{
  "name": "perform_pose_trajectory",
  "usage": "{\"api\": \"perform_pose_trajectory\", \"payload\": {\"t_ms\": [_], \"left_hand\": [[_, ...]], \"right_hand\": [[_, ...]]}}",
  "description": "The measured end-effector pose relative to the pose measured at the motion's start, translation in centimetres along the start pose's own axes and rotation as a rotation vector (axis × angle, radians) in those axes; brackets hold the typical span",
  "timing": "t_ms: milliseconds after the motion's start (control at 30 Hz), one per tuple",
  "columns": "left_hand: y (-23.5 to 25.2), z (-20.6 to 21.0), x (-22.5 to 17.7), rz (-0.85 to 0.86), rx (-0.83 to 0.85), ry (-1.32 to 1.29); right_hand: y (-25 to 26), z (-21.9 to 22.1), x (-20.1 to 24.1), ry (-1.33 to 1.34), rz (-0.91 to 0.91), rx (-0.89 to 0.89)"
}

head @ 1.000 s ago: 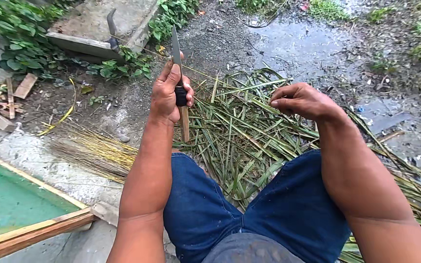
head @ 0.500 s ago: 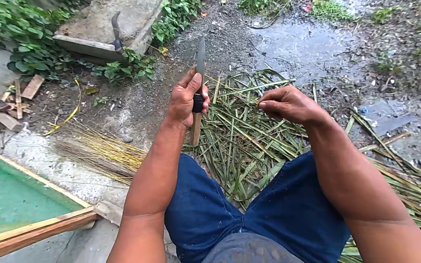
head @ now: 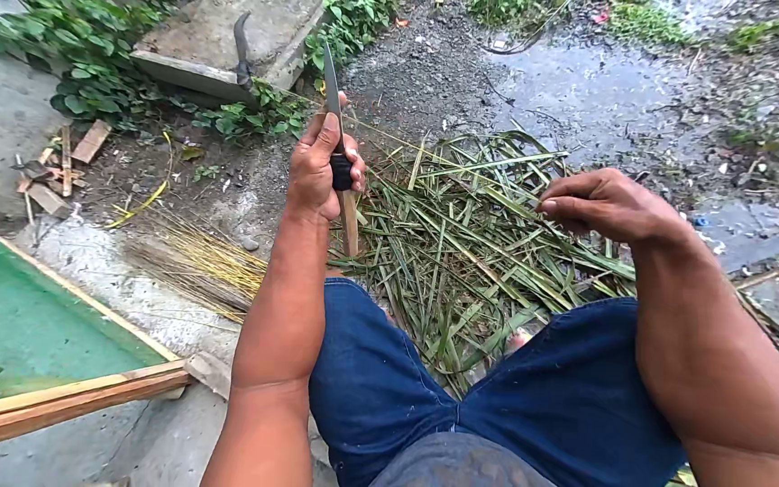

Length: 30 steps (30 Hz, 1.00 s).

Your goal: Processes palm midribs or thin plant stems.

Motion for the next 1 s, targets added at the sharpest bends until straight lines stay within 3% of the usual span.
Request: {"api": "perform_pose_trajectory", "payload": {"t_ms": [333,500,667,833,1000], "left_hand": [[-1.9,4.6,3.5,-0.204,0.243,0.044],[-1.5,3.3,2.5,-0.133,0.205,0.003],[-1.9,4.3,3.4,-0.193,0.281,0.006],[-1.3,2.9,2.2,-0.11,0.187,0.006],[-1.8,3.9,3.2,-0.187,0.246,0.027]], "right_hand": [[0.1,1.1,0.7,0.009,0.04,-0.015],[0.0,0.7,0.5,0.009,0.049,-0.067],[0.5,1.2,0.6,-0.029,0.025,-0.056],[0.6,0.9,0.3,0.004,-0.007,-0.084],[0.9,1.3,0.5,-0.01,0.003,-0.083]]}}
Point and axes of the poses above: each hand's wrist, its own y-axis towards the middle knuckle, its own z-axis out of the palm, x = y × z, the point moved 3 cm from there along y, towards the middle knuckle, and after that the axes turned 2 degrees about -y, right-handed, at the moved point
